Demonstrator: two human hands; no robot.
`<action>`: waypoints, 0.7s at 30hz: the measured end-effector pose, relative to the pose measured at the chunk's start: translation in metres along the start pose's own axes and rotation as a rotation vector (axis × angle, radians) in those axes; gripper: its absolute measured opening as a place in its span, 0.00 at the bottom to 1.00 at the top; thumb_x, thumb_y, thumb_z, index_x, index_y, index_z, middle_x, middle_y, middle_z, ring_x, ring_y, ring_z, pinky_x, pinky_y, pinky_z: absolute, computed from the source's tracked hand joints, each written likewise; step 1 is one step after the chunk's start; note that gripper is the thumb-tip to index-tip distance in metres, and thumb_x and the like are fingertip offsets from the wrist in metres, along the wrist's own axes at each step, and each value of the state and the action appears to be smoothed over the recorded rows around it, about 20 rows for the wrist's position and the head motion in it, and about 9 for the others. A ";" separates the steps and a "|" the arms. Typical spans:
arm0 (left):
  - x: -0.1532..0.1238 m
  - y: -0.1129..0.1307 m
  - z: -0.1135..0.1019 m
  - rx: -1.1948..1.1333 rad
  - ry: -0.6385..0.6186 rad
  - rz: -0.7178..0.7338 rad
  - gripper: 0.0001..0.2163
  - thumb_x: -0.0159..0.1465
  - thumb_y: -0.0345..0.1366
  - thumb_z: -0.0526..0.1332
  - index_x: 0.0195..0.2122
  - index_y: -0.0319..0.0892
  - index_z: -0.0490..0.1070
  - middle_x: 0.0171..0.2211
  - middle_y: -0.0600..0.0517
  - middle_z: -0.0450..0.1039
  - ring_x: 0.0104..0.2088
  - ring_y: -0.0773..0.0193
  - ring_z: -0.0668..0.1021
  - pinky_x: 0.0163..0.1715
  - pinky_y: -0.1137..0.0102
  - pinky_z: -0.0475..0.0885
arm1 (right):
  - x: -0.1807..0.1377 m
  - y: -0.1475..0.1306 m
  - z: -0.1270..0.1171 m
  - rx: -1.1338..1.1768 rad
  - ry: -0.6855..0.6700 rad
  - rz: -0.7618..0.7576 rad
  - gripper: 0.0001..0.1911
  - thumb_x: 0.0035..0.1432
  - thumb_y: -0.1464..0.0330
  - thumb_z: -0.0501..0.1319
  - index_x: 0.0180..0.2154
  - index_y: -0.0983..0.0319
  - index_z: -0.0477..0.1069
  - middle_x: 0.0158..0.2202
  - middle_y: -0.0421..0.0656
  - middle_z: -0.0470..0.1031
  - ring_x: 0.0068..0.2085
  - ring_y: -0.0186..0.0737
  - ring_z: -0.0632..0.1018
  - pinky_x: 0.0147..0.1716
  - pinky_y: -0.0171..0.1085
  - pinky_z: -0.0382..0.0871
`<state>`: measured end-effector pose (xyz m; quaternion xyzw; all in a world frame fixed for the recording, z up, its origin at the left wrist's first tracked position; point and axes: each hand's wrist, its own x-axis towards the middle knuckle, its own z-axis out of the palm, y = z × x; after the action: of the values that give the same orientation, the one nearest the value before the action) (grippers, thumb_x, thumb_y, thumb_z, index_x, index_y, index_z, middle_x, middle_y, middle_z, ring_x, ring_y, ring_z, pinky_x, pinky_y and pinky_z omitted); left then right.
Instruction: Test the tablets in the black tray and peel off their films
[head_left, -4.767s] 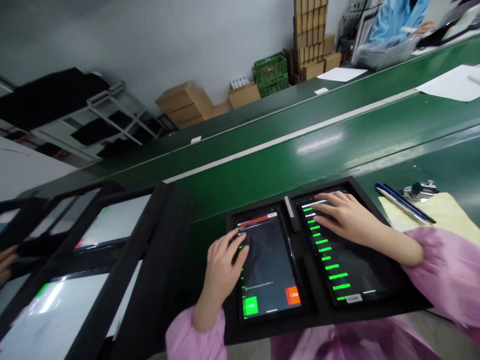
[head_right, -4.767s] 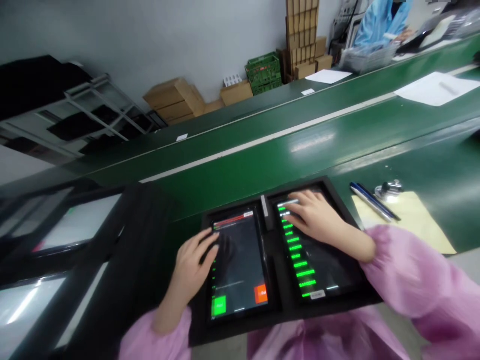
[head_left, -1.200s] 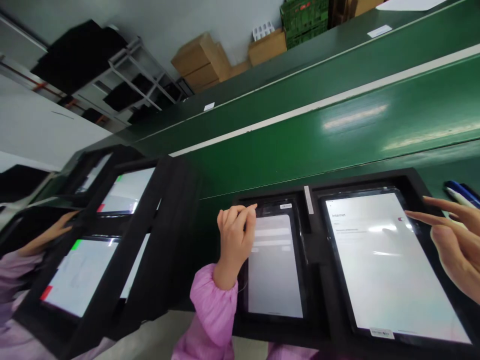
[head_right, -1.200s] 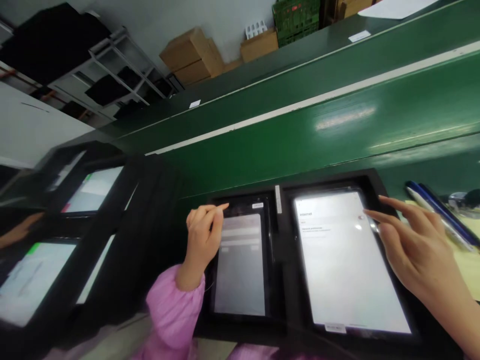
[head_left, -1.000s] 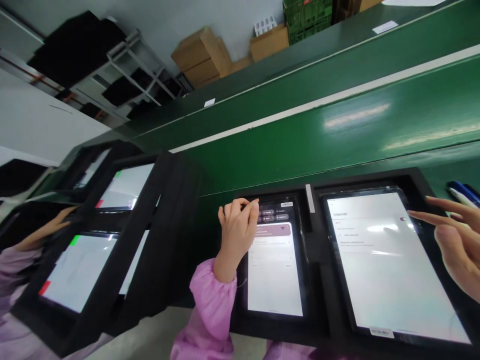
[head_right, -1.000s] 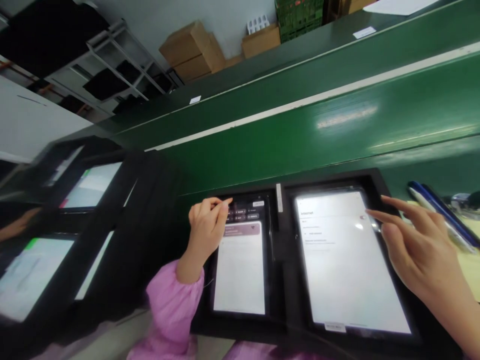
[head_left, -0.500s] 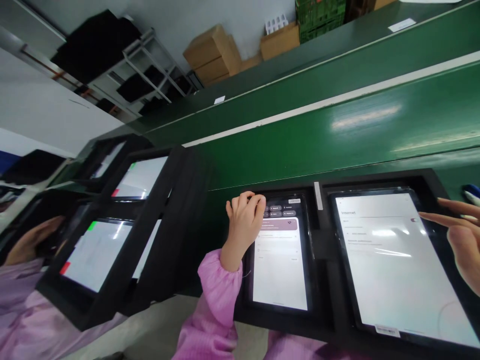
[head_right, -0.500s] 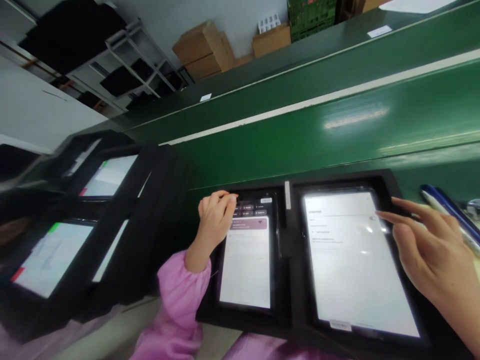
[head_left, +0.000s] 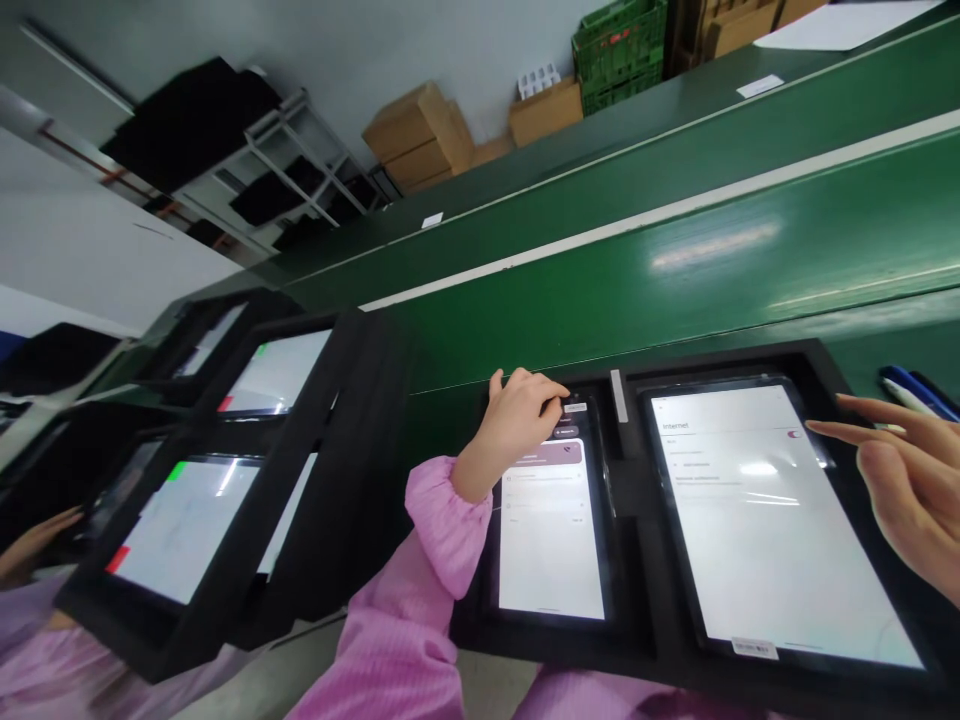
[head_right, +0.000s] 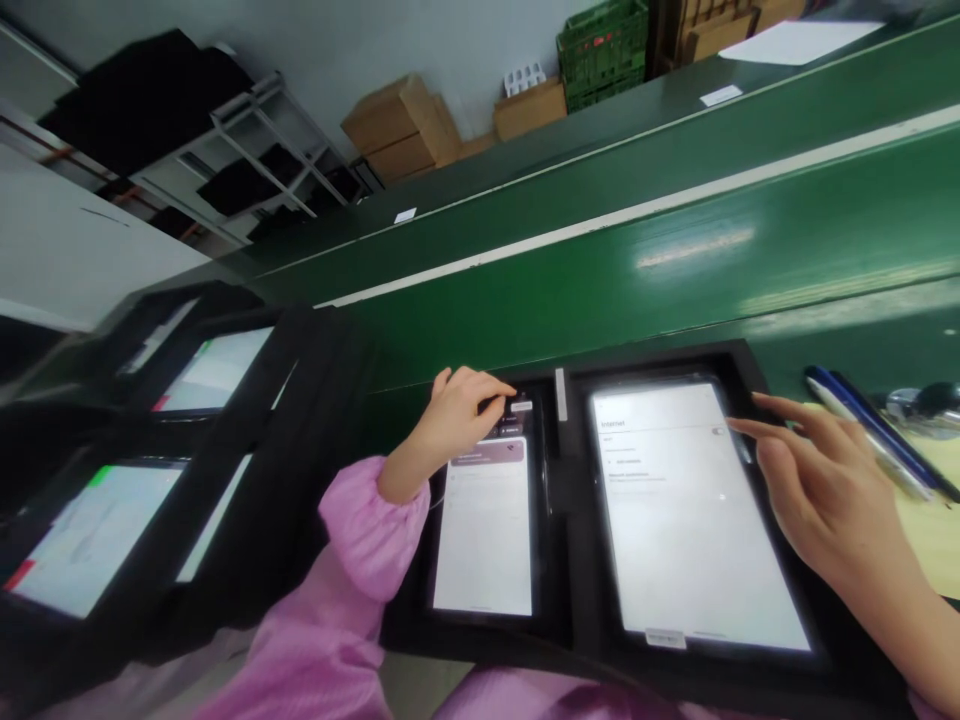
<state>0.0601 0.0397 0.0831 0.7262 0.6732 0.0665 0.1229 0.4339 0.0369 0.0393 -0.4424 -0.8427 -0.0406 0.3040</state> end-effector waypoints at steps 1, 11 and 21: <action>-0.002 -0.002 0.000 0.004 0.001 -0.005 0.14 0.67 0.30 0.57 0.41 0.52 0.82 0.44 0.52 0.82 0.49 0.50 0.76 0.63 0.34 0.60 | 0.001 -0.001 0.000 0.012 0.000 0.002 0.27 0.77 0.57 0.43 0.42 0.58 0.78 0.47 0.50 0.80 0.48 0.50 0.82 0.45 0.51 0.76; 0.010 0.017 0.015 -0.021 0.033 -0.106 0.09 0.70 0.37 0.61 0.36 0.49 0.81 0.38 0.50 0.74 0.45 0.55 0.72 0.55 0.50 0.66 | 0.001 0.001 0.002 -0.029 0.032 -0.070 0.23 0.78 0.62 0.43 0.44 0.58 0.75 0.48 0.50 0.79 0.49 0.48 0.80 0.48 0.51 0.75; -0.067 0.018 -0.017 -0.110 -0.069 0.025 0.09 0.70 0.34 0.58 0.33 0.47 0.73 0.37 0.55 0.75 0.42 0.59 0.76 0.58 0.53 0.60 | -0.008 0.004 0.010 0.041 0.037 -0.014 0.19 0.76 0.63 0.44 0.48 0.52 0.73 0.51 0.46 0.77 0.50 0.47 0.79 0.48 0.51 0.73</action>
<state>0.0677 -0.0262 0.1087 0.7284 0.6549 0.0799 0.1849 0.4362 0.0370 0.0262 -0.4295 -0.8406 -0.0337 0.3282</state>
